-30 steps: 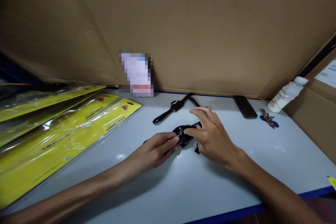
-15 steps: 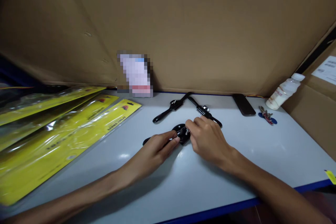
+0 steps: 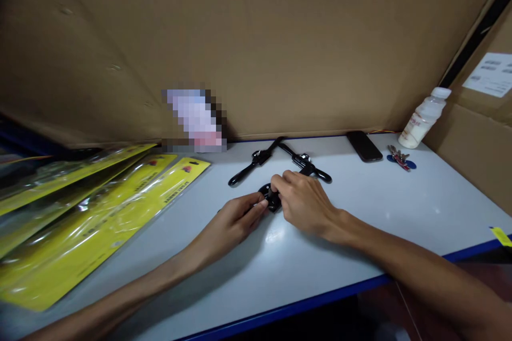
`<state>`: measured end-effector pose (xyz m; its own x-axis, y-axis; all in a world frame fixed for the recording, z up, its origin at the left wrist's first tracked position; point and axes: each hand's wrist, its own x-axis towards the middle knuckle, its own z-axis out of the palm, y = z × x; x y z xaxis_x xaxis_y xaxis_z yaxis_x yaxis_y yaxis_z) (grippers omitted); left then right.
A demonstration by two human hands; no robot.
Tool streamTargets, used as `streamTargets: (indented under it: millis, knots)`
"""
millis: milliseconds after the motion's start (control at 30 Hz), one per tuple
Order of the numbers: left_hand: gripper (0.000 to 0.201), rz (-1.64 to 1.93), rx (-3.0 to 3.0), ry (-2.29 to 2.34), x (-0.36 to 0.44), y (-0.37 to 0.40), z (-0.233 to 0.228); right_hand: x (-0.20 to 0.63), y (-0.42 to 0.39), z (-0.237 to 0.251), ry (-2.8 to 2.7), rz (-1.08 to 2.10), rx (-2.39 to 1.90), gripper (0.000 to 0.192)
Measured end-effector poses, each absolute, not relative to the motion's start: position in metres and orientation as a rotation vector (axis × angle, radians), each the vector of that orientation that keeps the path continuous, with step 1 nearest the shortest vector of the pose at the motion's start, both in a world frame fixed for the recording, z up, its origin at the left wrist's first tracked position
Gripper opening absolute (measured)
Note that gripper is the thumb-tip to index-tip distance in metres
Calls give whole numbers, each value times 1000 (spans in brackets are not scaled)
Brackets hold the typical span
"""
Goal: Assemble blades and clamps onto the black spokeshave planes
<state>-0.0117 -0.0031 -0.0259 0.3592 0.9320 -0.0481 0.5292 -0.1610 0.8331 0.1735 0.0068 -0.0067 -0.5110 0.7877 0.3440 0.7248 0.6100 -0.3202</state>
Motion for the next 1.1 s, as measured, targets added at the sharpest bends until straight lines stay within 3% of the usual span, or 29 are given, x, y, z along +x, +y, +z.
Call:
streamTargets:
  millis: [100, 233, 433, 567, 767, 1100]
  knots:
    - [34, 637, 1743, 1257, -13, -2, -28, 174, 7, -8, -2380, 130, -1171, 21]
    - [33, 618, 1719, 1257, -13, -3, -27, 172, 8, -7, -2237, 271, -1304, 7]
    - [34, 635, 1791, 1271, -12, -3, -27, 171, 8, -8, -2283, 284, -1298, 3]
    - [31, 676, 1912, 1294, -12, -4, -24, 174, 9, -9, -2350, 233, -1201, 9]
    - [28, 652, 2070, 1374, -16, -4, -11, 191, 23, 7, -2027, 148, -1238, 12]
    - [35, 738, 1985, 1532, -33, 18, -4, 233, 63, 10, -2170, 3, -1755, 15]
